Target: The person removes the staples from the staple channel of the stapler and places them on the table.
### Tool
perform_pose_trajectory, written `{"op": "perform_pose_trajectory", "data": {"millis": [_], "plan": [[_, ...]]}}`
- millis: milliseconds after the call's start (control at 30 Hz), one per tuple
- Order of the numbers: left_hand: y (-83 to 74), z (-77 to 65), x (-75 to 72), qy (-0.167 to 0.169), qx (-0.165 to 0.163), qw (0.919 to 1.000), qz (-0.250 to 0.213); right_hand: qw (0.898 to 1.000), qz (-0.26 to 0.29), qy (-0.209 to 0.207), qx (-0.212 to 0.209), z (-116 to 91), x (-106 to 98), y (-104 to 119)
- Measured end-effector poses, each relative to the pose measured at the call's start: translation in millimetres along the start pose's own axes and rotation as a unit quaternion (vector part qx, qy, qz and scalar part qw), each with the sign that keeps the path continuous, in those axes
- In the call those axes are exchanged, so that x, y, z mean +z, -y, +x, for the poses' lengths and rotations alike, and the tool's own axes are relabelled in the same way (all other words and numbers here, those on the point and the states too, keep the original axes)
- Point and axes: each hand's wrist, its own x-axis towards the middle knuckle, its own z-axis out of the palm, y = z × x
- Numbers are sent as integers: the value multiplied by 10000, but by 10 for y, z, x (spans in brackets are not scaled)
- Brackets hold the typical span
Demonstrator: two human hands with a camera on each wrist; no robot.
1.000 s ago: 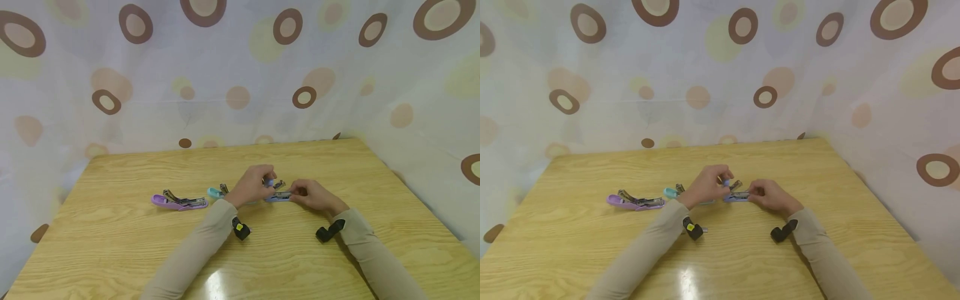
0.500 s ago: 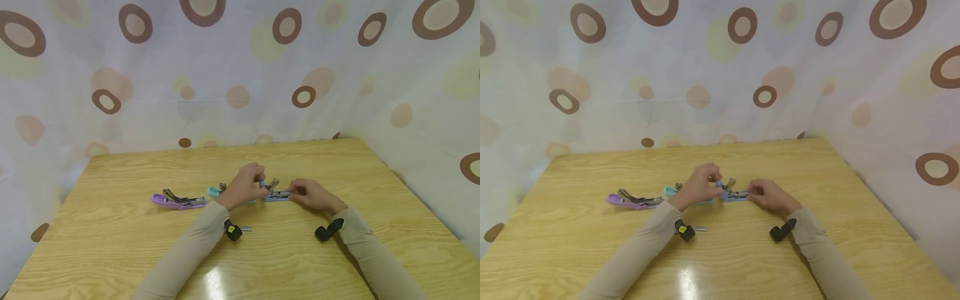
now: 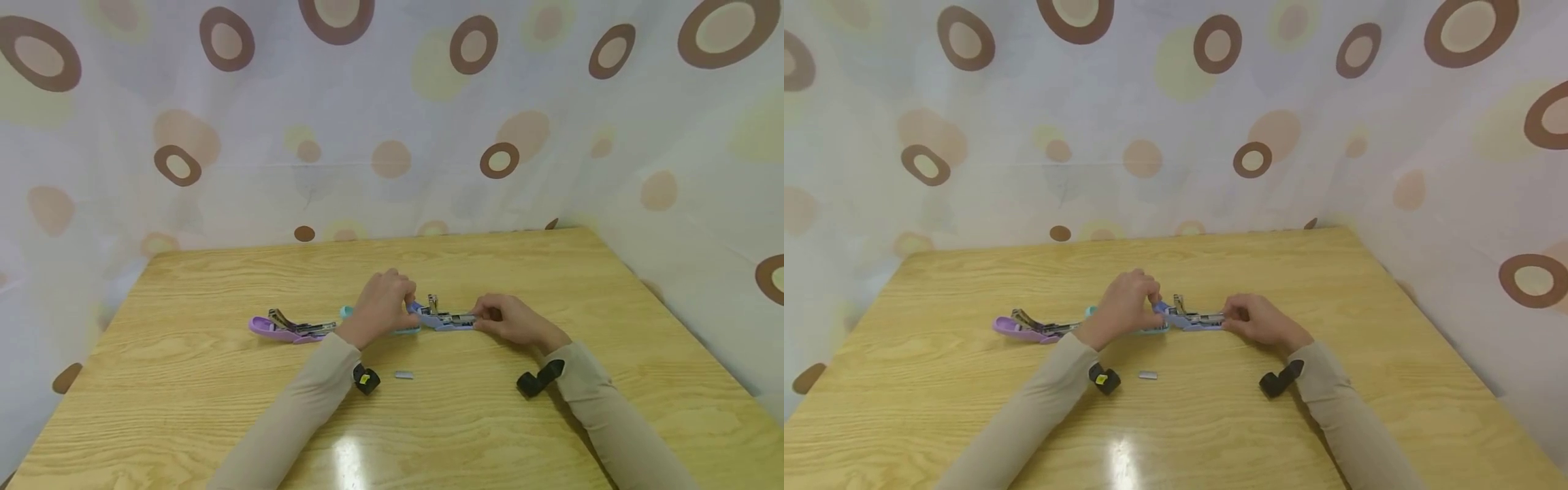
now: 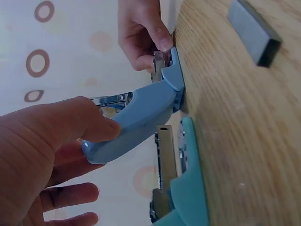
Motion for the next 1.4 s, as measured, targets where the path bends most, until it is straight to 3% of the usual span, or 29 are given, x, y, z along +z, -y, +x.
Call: {"op": "perform_pose_trajectory", "data": {"millis": [233, 433, 700, 1000, 1400], "plan": [[-9, -12, -43, 405, -271, 9988, -58, 9999, -124, -59, -8, -11, -8, 6], [42, -27, -49, 601, -174, 9980, -110, 9997, -228, 20, 21, 7, -1, 75], [90, -21, -75, 754, -59, 9970, -163, 9986, -199, -149, -458, 34, -11, 173], [92, -32, -78, 685, 25, 9974, -237, 9951, -606, -48, -775, 73, 22, 254], [99, -41, -70, 678, -58, 9967, -446, 9918, -1039, -170, -720, 97, 95, 302]]}}
